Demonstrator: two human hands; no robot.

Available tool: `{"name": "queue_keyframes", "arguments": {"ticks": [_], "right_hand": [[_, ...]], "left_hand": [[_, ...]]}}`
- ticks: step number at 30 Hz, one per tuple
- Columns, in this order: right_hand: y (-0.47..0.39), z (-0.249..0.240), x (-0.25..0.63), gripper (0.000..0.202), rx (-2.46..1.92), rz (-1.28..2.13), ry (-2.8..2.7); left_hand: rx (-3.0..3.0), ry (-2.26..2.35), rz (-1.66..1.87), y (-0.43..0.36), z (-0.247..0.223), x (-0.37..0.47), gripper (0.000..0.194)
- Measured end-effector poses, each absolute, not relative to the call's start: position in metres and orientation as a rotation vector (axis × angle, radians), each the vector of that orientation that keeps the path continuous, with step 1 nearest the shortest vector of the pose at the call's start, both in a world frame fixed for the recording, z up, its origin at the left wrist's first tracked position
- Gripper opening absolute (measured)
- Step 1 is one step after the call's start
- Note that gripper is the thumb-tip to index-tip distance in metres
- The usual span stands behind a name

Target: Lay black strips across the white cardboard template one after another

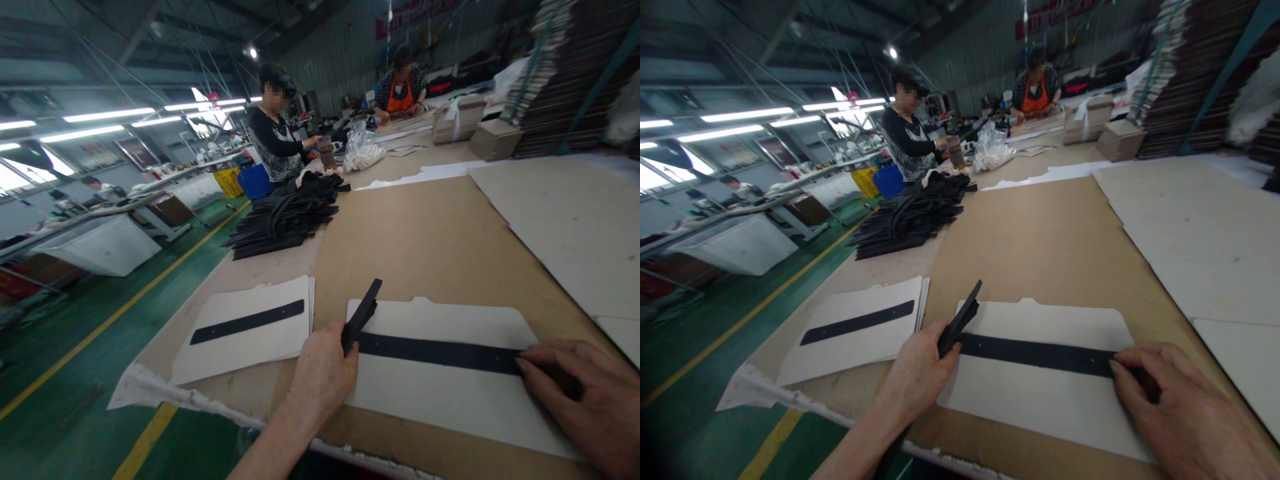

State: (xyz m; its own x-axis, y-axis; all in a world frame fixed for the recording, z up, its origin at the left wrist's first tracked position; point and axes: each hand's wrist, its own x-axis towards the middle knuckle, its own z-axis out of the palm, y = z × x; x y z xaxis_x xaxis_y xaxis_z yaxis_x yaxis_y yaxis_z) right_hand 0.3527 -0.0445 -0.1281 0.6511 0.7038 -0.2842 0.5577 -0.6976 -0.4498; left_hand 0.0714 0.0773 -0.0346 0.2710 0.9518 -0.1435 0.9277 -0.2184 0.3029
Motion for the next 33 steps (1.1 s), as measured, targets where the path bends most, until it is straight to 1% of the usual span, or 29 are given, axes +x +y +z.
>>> {"name": "queue_keyframes", "arguments": {"ticks": [3,9,13,16,21,24,26,28,30,31,33], "right_hand": [[-0.045,-0.127,0.354,0.035,-2.539,0.579,-1.019],[-0.044,-0.128,0.357,0.036,-2.576,0.58,-1.039],[-0.038,-0.116,0.354,0.038,-2.573,0.65,-1.015],[-0.038,-0.105,0.348,0.032,-2.535,0.723,-1.018],[-0.044,-0.09,0.335,0.039,-2.48,0.628,-1.141],[-0.046,-0.081,0.328,0.035,-2.511,0.628,-1.267],[-0.048,-0.079,0.324,0.045,-2.543,0.467,-1.447],[-0.05,-0.082,0.32,0.056,-2.508,0.049,-1.641],[-0.051,-0.088,0.318,0.059,-2.41,-0.404,-1.728],[-0.052,-0.091,0.317,0.058,-2.36,-0.576,-1.725],[-0.053,-0.095,0.315,0.055,-2.323,-0.753,-1.702]], "left_hand": [[2.245,1.725,0.109,0.078,-0.037,0.072,0.015],[2.286,1.735,0.046,0.076,-0.037,0.073,0.017],[2.383,1.701,0.102,0.071,-0.038,0.075,0.015],[2.455,1.644,0.088,0.068,-0.04,0.078,0.025],[2.555,1.535,0.017,0.063,-0.04,0.077,0.039],[2.633,1.409,-0.045,0.061,-0.039,0.07,0.049],[2.705,1.323,-0.12,0.061,-0.039,0.064,0.058],[2.767,1.274,-0.187,0.061,-0.04,0.06,0.067],[2.806,1.267,-0.25,0.06,-0.041,0.059,0.072],[2.823,1.27,-0.278,0.06,-0.041,0.059,0.074],[2.849,1.279,-0.324,0.059,-0.041,0.06,0.076]]}}
